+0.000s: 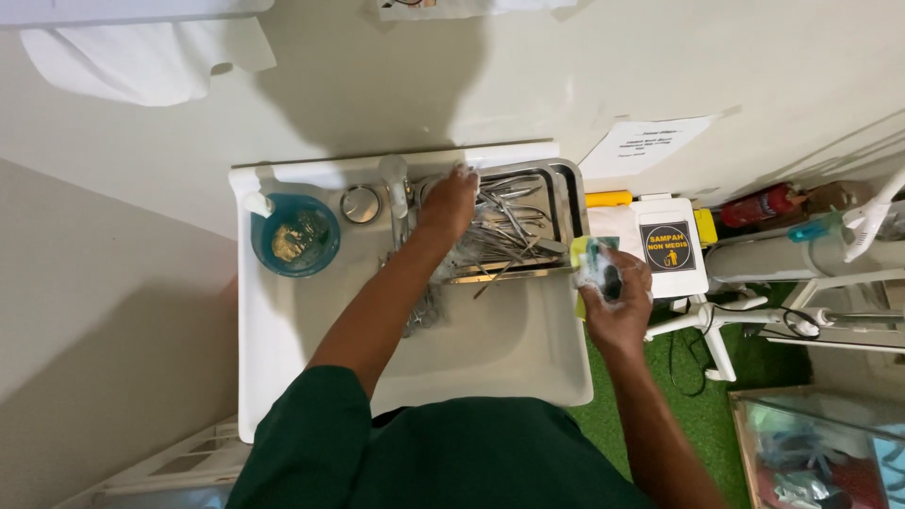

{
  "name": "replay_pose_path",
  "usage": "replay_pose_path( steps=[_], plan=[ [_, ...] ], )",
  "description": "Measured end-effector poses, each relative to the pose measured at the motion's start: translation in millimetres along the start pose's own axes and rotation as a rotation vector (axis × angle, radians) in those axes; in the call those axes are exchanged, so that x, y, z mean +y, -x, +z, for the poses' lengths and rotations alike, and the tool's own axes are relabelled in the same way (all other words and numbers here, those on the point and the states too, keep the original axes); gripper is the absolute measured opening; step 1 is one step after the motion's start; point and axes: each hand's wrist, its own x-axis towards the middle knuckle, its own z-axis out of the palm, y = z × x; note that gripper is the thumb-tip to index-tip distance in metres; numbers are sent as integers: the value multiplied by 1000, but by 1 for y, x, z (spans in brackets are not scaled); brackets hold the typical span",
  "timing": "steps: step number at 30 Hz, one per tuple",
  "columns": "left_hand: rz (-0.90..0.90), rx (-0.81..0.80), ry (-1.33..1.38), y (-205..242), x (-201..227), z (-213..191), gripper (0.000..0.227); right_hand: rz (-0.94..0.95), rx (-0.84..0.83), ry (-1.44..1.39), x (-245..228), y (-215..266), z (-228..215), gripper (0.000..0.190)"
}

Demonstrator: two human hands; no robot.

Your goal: Washing and scrubbing dental medical instruments in a sink using a sponge and soapy water.

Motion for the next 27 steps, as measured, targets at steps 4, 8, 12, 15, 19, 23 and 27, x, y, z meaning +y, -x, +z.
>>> replay_pose_path(
  steps=[4, 8, 12, 15, 19, 23, 27],
  plan=[
    [-88, -238, -169, 15, 18, -20, 50, -1, 6, 72, 9, -1, 6, 52],
    [-16, -41, -120, -2, -34, 22, 41, 46, -27, 82, 14, 1, 8, 52],
    [18, -9, 56, 0, -24, 15, 63, 91, -46, 9, 16, 0, 12, 51],
    [0, -37, 236, -4, -31, 23, 82, 127, -58, 11, 17, 0, 12, 50],
    [578, 267, -229, 16, -33, 30, 87, 136, -47, 48, 22, 1, 11, 49],
    [-63, -308, -122, 78, 36, -2, 37, 148, -24, 34, 27, 0, 8, 47],
    [312, -216, -330, 87, -25, 80, 28, 169, -33, -19, 29, 0, 7, 47]
  ],
)
